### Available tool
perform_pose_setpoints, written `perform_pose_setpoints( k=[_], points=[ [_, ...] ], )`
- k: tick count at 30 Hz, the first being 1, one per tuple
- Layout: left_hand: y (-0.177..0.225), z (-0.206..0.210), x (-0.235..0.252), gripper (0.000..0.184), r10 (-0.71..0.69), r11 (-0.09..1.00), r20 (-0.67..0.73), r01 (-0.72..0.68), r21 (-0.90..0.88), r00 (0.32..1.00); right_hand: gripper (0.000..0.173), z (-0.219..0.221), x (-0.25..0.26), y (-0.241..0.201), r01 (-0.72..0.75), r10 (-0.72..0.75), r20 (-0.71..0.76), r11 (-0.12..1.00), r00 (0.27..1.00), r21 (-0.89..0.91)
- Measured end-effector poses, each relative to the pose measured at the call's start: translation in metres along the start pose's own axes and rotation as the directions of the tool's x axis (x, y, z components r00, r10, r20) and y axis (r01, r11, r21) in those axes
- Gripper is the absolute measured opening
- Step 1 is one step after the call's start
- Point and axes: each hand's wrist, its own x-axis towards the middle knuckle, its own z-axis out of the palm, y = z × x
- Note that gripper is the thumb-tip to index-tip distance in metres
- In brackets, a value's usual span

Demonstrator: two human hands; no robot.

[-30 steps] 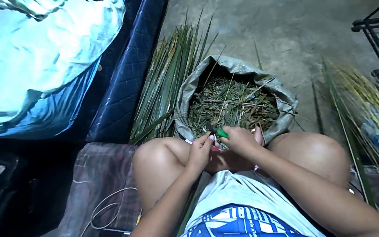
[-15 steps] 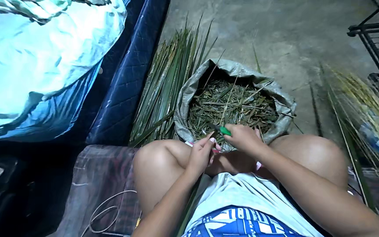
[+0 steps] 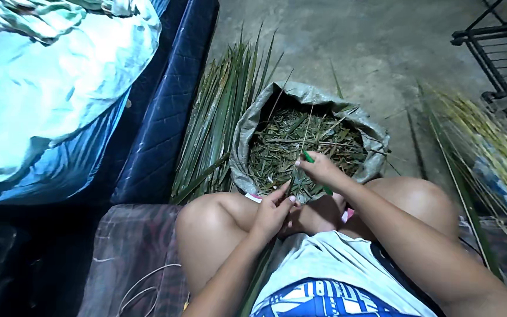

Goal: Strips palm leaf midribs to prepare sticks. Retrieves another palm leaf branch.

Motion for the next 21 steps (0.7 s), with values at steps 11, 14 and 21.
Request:
perform_pose_setpoints(
  k=[11, 14, 21],
  points=[
    [0.032, 0.005, 0.027, 0.043, 0.002, 0.933, -0.122, 0.042, 0.359, 0.993, 0.029, -0.011, -0.025, -0.023, 0.012, -0.010, 0.007, 0.922, 1.000, -0.386],
    [0.035, 0.004, 0.038, 0.037, 0.039, 0.895, -0.173, 0.042, 0.444, 0.984, 0.031, 0.008, -0.045, -0.028, 0.099, -0.003, 0.178, 0.842, 0.984, -0.530],
    [0.033, 0.002, 0.045, 0.036, 0.011, 0.877, -0.198, 0.086, 0.473, 0.980, 0.033, 0.021, -0.043, -0.034, -0.015, 0.006, -0.014, 0.605, 1.000, -0.796]
  ],
)
